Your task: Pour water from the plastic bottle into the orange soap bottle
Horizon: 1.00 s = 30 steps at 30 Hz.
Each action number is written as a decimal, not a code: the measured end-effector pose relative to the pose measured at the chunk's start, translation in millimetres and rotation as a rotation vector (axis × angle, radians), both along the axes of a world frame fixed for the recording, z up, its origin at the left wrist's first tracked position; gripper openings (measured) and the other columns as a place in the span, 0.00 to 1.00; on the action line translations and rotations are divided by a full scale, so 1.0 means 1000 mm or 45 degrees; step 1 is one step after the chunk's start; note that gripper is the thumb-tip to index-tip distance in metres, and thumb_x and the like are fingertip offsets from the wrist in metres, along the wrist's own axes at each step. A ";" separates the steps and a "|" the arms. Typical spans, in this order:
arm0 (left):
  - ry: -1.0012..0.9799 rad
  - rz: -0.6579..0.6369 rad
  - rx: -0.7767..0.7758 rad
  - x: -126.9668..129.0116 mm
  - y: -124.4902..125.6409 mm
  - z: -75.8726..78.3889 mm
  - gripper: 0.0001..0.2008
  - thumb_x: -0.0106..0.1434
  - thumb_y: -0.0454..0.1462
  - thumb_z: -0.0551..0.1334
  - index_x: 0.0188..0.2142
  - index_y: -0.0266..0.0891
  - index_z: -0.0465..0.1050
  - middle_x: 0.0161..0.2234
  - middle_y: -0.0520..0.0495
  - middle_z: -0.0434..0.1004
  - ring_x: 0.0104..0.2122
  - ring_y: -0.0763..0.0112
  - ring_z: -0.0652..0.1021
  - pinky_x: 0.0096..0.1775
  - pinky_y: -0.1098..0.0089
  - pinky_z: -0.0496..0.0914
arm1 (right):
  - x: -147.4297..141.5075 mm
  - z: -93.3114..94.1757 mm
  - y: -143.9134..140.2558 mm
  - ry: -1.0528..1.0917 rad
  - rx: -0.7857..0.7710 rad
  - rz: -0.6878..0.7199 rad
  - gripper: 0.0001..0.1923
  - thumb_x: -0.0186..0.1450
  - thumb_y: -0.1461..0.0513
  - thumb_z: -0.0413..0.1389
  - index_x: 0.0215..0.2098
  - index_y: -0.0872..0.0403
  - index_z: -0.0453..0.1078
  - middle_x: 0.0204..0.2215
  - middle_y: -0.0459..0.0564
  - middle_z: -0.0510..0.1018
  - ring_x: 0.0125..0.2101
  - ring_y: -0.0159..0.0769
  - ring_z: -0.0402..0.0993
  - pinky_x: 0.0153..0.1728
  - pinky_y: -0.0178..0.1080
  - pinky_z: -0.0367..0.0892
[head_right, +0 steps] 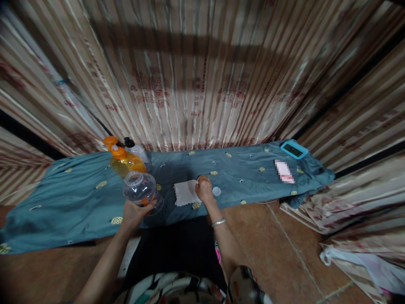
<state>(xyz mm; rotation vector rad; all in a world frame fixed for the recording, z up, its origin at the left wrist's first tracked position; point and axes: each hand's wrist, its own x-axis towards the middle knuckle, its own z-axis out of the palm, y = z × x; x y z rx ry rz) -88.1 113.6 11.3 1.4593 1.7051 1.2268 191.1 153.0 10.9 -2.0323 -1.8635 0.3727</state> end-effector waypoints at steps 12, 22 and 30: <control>-0.116 -0.037 0.030 0.001 -0.002 -0.001 0.32 0.43 0.46 0.76 0.46 0.36 0.75 0.40 0.40 0.86 0.47 0.48 0.84 0.52 0.51 0.76 | -0.035 -0.011 -0.034 -0.190 -0.099 0.243 0.30 0.75 0.58 0.48 0.71 0.64 0.56 0.72 0.69 0.57 0.73 0.57 0.51 0.72 0.54 0.50; -0.168 -0.009 0.054 0.008 -0.008 0.011 0.37 0.43 0.41 0.75 0.53 0.36 0.71 0.49 0.37 0.84 0.52 0.47 0.82 0.56 0.50 0.75 | -0.074 0.078 0.005 0.514 0.261 0.453 0.28 0.72 0.60 0.54 0.65 0.69 0.63 0.63 0.69 0.71 0.64 0.53 0.69 0.67 0.53 0.63; -0.175 -0.019 0.022 0.009 -0.011 0.021 0.42 0.43 0.39 0.75 0.58 0.35 0.68 0.51 0.38 0.83 0.51 0.48 0.83 0.55 0.51 0.76 | -0.161 0.153 0.079 0.751 0.113 0.875 0.37 0.60 0.58 0.69 0.63 0.62 0.66 0.57 0.62 0.79 0.57 0.45 0.76 0.56 0.43 0.70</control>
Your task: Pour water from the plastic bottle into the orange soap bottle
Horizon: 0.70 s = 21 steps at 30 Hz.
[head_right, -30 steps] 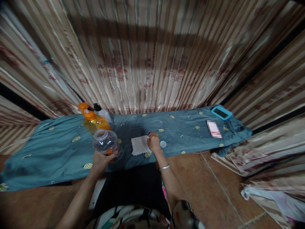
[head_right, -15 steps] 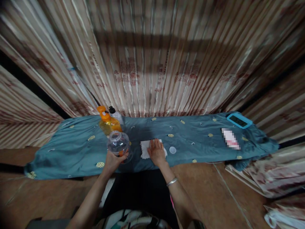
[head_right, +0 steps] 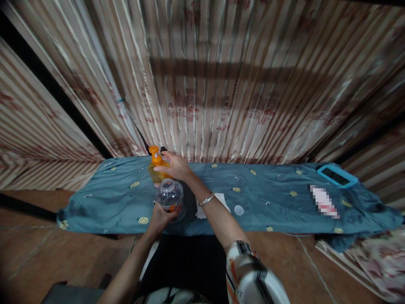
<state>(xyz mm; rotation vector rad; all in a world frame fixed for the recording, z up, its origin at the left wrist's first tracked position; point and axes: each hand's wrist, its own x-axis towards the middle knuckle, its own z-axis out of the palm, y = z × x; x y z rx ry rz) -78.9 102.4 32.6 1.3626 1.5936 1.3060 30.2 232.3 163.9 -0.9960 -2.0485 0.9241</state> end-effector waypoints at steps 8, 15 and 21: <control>-0.060 0.010 -0.006 0.002 -0.002 0.000 0.38 0.42 0.39 0.74 0.54 0.35 0.69 0.48 0.37 0.84 0.48 0.48 0.84 0.52 0.53 0.77 | -0.011 0.012 0.002 -0.298 0.137 -0.087 0.18 0.65 0.57 0.64 0.49 0.60 0.77 0.33 0.46 0.78 0.32 0.30 0.69 0.37 0.34 0.59; -0.034 0.083 -0.025 0.000 -0.001 0.004 0.36 0.41 0.40 0.75 0.52 0.38 0.71 0.44 0.41 0.85 0.44 0.50 0.85 0.47 0.55 0.79 | 0.038 0.031 -0.012 -0.369 0.220 -0.292 0.17 0.66 0.55 0.64 0.44 0.61 0.76 0.29 0.43 0.68 0.31 0.30 0.61 0.35 0.34 0.52; 0.000 0.179 -0.008 -0.018 0.016 0.006 0.36 0.41 0.43 0.76 0.50 0.39 0.71 0.42 0.42 0.85 0.42 0.48 0.84 0.46 0.52 0.78 | 0.069 0.037 -0.026 -0.380 0.210 -0.388 0.17 0.64 0.55 0.65 0.43 0.60 0.76 0.26 0.40 0.66 0.29 0.29 0.62 0.34 0.34 0.52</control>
